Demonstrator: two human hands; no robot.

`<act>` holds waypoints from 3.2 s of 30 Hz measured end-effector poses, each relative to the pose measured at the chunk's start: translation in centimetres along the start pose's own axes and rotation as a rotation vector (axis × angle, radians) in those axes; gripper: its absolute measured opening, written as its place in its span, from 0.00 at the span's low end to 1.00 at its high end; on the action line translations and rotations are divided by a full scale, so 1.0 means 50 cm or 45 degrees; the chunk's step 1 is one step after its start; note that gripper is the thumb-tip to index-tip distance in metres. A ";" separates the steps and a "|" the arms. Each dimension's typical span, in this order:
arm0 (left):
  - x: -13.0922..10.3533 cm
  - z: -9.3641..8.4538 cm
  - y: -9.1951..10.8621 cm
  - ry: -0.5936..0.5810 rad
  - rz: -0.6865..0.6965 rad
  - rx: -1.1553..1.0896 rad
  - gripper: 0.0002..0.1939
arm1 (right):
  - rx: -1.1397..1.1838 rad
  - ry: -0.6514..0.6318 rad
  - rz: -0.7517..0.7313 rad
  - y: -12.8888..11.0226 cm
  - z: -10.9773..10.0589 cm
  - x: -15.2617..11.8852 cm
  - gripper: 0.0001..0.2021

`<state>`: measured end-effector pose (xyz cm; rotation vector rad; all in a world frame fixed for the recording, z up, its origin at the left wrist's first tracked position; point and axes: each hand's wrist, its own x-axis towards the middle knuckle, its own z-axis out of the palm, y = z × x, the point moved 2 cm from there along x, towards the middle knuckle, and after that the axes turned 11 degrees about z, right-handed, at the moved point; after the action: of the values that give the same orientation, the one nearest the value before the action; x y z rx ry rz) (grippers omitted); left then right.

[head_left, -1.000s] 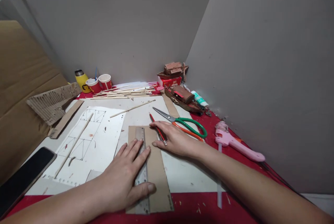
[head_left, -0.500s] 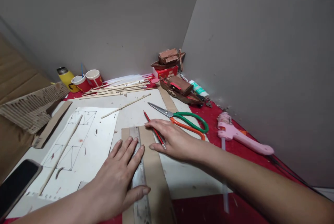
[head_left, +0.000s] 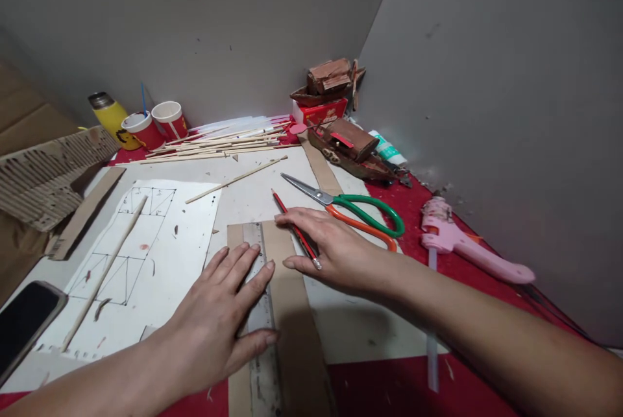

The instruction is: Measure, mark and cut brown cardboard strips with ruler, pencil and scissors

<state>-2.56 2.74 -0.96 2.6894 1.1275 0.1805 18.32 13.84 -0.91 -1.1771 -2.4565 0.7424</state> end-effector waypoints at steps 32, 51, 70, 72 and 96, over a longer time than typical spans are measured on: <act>0.011 -0.004 -0.021 -0.052 -0.036 0.112 0.50 | 0.014 0.011 -0.060 0.007 0.004 0.007 0.25; 0.010 -0.024 -0.046 0.085 -0.007 -0.116 0.44 | -0.007 -0.024 -0.045 0.010 0.004 0.007 0.24; 0.020 -0.034 -0.066 0.143 -0.042 -0.282 0.43 | 0.169 0.292 -0.099 -0.001 -0.014 -0.001 0.18; 0.019 -0.033 -0.067 0.139 -0.037 -0.270 0.44 | 0.391 0.550 -0.052 -0.009 -0.030 -0.012 0.12; 0.018 -0.030 -0.067 0.153 -0.039 -0.223 0.48 | 1.400 0.062 0.680 -0.057 -0.031 -0.028 0.06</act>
<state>-4.52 5.90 -0.29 2.5342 1.1284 0.4207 18.14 11.73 1.94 -1.2669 -1.2293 1.8245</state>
